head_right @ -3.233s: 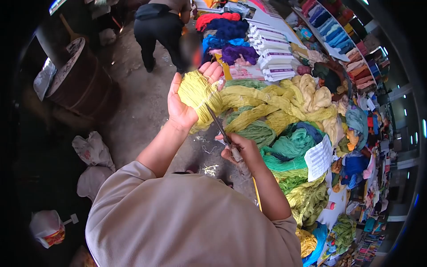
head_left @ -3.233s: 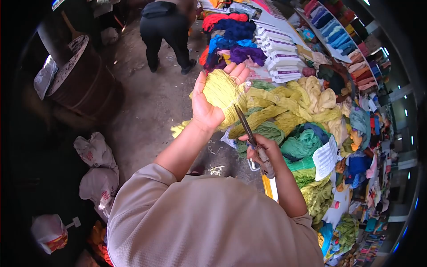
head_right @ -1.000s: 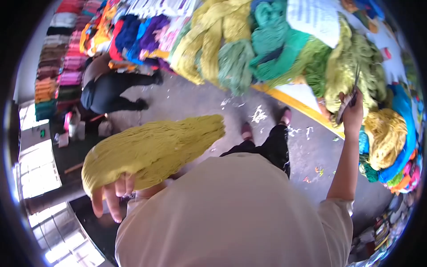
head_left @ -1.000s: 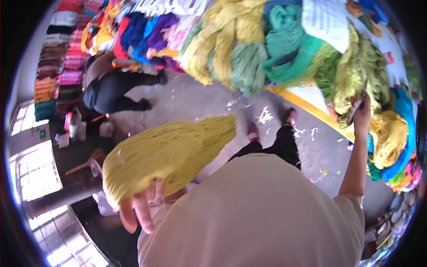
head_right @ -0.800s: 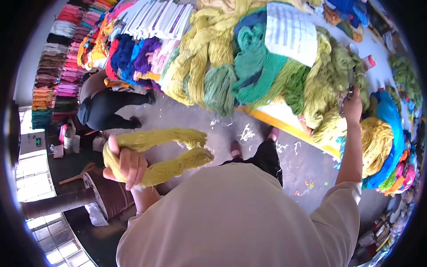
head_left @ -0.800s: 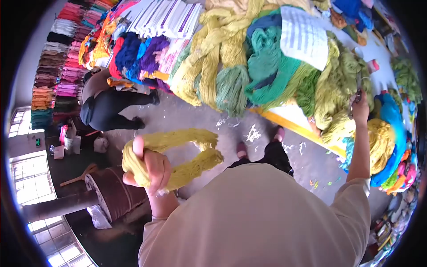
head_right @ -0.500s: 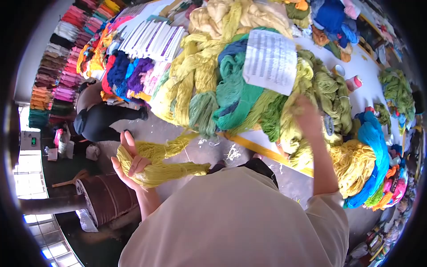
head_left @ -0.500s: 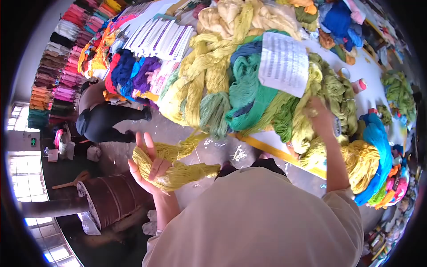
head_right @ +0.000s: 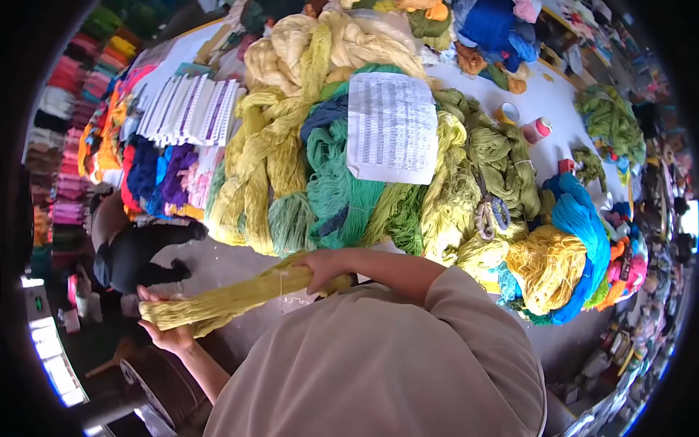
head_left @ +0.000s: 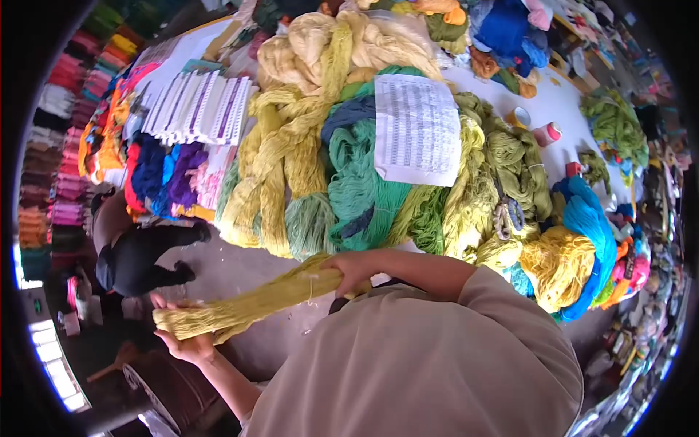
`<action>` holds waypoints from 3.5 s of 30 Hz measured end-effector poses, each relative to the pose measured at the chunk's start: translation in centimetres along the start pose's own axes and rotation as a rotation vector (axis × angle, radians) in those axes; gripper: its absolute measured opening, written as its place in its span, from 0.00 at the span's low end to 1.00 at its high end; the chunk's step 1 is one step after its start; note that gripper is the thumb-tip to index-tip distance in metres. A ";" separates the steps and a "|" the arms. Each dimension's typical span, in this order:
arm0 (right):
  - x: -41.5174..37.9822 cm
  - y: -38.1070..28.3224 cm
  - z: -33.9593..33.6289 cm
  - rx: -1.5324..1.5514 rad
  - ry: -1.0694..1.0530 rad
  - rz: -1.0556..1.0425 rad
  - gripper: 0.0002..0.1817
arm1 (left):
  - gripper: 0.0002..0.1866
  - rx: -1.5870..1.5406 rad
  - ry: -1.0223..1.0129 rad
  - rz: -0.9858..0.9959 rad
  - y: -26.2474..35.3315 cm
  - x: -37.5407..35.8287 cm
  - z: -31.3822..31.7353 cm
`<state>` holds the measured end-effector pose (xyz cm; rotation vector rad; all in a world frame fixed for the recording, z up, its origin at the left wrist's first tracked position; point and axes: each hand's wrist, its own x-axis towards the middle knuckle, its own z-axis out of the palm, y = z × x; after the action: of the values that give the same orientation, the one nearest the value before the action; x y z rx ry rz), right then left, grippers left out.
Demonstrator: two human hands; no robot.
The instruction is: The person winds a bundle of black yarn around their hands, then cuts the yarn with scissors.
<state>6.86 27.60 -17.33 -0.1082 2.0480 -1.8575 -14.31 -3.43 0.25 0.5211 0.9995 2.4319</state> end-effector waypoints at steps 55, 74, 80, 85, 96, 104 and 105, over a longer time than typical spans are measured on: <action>-41.1 7.2 -7.0 -0.804 1.286 0.955 0.34 | 0.16 1.510 -0.643 -0.747 -37.0 0.3 6.3; -64.5 7.5 -2.7 -0.978 1.923 1.113 0.28 | 0.30 1.210 -0.299 -0.199 -44.5 8.0 21.7; -64.1 7.8 -2.0 -1.084 1.857 1.200 0.29 | 0.22 1.144 -0.461 -0.071 -45.6 12.2 20.2; -60.4 3.8 -0.3 -1.287 1.987 1.140 0.28 | 0.29 1.304 -0.938 0.471 -43.4 1.8 27.6; -32.4 14.2 21.0 0.409 2.222 0.724 0.22 | 0.30 1.286 -2.241 0.628 -57.8 -14.8 30.4; -26.1 17.7 28.4 0.755 2.334 0.775 0.23 | 0.23 1.073 -1.333 -0.687 -59.0 -4.0 40.7; -26.3 17.9 27.5 0.672 2.361 0.776 0.23 | 0.24 0.957 -1.352 -0.776 -59.8 -2.6 40.7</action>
<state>43.53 11.85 -30.63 3.5336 0.9101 -1.4809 24.14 55.52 -16.66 1.4209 1.2141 0.4712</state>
